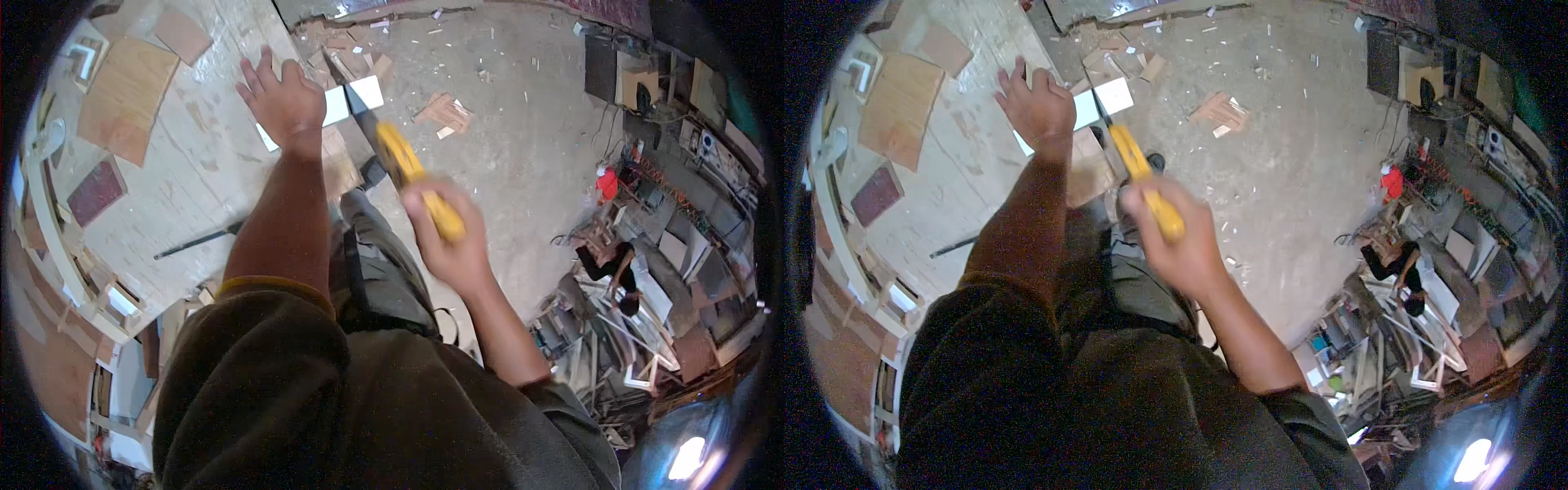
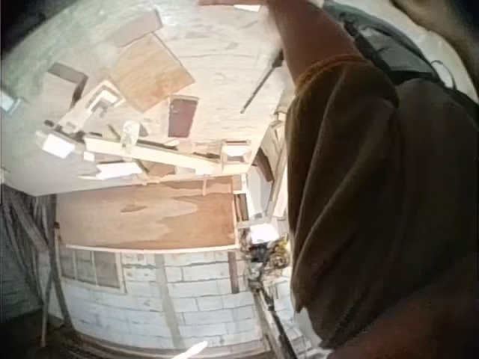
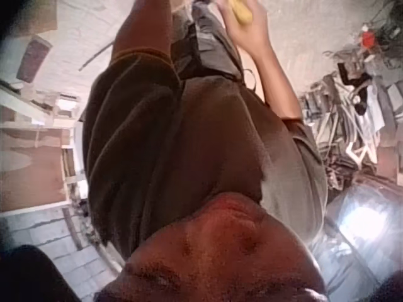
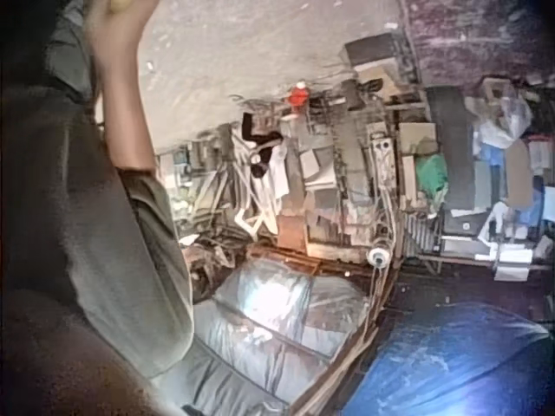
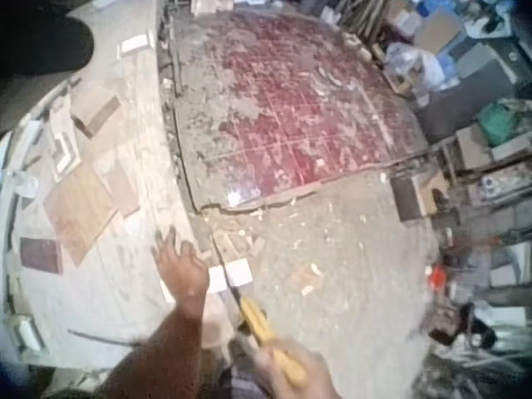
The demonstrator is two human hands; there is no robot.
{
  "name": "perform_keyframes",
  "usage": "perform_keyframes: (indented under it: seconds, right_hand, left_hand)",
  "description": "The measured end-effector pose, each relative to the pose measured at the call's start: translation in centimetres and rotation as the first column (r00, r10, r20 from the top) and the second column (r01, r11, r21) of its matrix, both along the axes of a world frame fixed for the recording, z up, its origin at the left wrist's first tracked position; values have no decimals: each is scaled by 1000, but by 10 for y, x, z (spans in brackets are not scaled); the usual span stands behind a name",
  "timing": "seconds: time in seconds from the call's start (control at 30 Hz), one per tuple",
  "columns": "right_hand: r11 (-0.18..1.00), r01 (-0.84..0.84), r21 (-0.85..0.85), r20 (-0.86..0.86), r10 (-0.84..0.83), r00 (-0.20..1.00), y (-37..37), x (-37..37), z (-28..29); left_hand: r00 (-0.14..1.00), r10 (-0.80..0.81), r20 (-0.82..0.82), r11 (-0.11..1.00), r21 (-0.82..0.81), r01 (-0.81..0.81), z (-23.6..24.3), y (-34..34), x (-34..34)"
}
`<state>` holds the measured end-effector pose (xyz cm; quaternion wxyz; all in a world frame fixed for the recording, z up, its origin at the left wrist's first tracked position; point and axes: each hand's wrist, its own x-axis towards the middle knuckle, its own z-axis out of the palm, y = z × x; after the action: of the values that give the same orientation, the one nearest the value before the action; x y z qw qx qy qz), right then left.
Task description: Sawing a small piece of wood with a hand saw and then sanding it using a sanding block.
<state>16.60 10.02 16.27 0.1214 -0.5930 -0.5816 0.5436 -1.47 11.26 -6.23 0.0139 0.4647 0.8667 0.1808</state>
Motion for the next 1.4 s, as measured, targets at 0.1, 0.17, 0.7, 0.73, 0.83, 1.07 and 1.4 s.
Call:
perform_keyframes:
  seconds: [0.1, 0.17, 0.7, 0.73, 0.83, 1.07, 1.4]
  right_hand:
    - [999, -32, -13, -91, 31, 995, -32, 14, 21]
    - [1000, -28, -7, -151, 26, 988, -28, -14, 23]
    - [983, -183, 2, -117, 182, 976, 44, -31, 7]
    - [985, -164, 47, -130, 169, 977, 45, -30, 4]
    - [988, -151, 29, -94, 153, 984, 38, -27, 6]
    - [974, -190, 126, 14, 190, 982, 25, -9, 40]
    - [992, -124, 39, 35, 123, 992, 40, -21, 2]
  left_hand:
    - [999, 39, -32, 999, 9, -39, -9, 15, -13]
    - [997, 61, -41, 998, -21, -62, -11, 18, -14]
    - [986, 164, -20, 986, 39, -163, -12, 18, -13]
    - [988, 157, -7, 987, 20, -157, -8, 20, -7]
    - [985, 170, 18, 985, -9, -170, 1, 22, -7]
    - [980, 196, 15, 979, -65, -195, 1, 20, -10]
    - [983, 178, 39, 980, -103, -173, 7, 29, -3]
